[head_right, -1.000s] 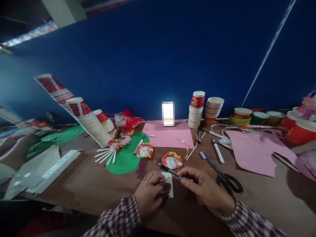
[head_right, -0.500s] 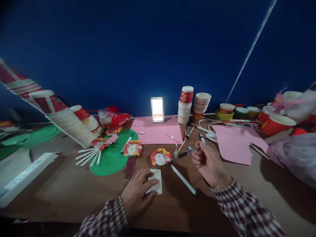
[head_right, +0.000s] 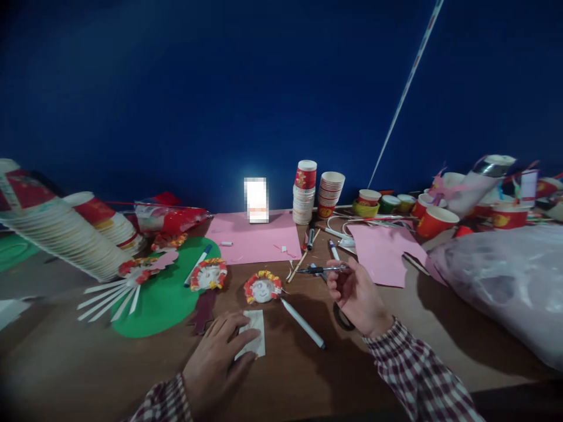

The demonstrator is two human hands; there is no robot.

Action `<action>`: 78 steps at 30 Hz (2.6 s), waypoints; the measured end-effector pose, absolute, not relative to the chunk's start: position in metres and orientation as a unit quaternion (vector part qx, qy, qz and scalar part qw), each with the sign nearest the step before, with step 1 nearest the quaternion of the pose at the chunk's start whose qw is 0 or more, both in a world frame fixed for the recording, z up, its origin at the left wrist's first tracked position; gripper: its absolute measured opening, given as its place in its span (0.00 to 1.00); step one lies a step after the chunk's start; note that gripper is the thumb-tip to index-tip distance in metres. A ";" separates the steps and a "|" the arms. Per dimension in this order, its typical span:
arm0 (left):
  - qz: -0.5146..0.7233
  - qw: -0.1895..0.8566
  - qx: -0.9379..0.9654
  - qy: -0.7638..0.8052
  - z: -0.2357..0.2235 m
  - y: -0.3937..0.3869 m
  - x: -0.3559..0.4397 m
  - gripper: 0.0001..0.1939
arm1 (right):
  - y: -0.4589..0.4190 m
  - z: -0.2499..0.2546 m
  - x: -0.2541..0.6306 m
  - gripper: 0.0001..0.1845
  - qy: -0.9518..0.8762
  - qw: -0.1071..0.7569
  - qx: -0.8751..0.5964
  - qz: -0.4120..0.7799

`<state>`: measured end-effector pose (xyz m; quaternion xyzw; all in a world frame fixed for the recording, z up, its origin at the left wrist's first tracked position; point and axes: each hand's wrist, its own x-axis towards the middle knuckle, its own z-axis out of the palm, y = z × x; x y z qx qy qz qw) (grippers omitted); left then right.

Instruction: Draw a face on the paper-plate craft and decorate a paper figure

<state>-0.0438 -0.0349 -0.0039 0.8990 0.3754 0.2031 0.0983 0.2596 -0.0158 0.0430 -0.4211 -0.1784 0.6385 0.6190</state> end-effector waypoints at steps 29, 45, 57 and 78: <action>0.192 -0.020 0.927 0.323 -0.021 -0.024 -0.053 0.17 | 0.051 -0.011 0.367 0.21 -0.465 0.500 -0.722 0.110; 0.209 -0.051 0.932 0.293 -0.020 -0.017 -0.052 0.17 | 0.052 -0.014 0.366 0.20 -0.492 0.471 -0.723 0.113; 0.211 -0.090 0.935 0.271 -0.019 -0.015 -0.051 0.17 | 0.053 -0.020 0.374 0.18 -0.484 0.473 -0.733 0.070; 0.217 -0.091 0.932 0.276 -0.020 -0.015 -0.052 0.17 | 0.051 -0.012 0.365 0.14 -0.501 0.435 -0.749 0.009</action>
